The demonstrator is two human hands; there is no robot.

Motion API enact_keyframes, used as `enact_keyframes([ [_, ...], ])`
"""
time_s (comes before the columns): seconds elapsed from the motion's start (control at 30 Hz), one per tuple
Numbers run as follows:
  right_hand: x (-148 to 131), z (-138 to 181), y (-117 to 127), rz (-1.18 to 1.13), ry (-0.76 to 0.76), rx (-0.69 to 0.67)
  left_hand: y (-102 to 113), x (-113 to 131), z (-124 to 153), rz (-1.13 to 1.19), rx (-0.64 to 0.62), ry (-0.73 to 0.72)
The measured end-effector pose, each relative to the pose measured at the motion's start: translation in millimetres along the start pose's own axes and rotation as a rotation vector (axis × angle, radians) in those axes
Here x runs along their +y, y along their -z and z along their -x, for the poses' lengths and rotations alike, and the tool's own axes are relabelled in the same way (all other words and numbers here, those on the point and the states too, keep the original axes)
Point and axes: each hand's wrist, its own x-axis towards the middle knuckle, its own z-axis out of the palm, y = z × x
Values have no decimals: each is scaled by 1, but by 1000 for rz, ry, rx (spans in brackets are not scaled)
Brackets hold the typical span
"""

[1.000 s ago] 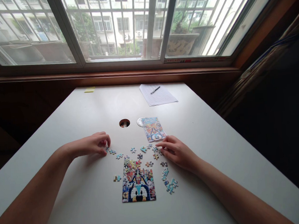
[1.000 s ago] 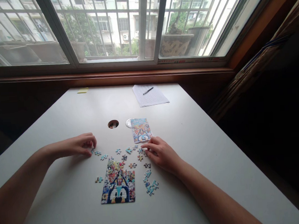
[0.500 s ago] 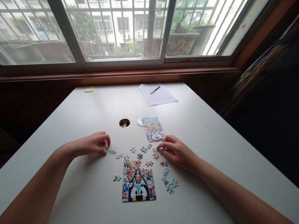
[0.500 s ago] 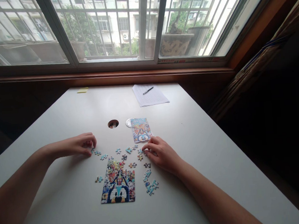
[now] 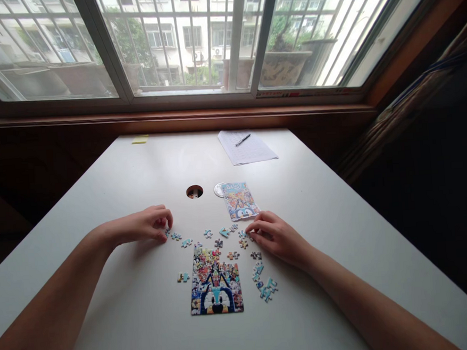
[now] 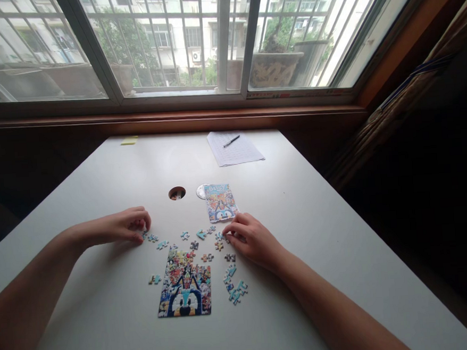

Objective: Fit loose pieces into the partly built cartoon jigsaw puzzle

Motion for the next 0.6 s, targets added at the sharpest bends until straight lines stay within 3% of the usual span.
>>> enact_keyframes([
  [0.6, -1, 0, 0, -18, -20, -1, 1, 0, 0, 10, -10, -5],
])
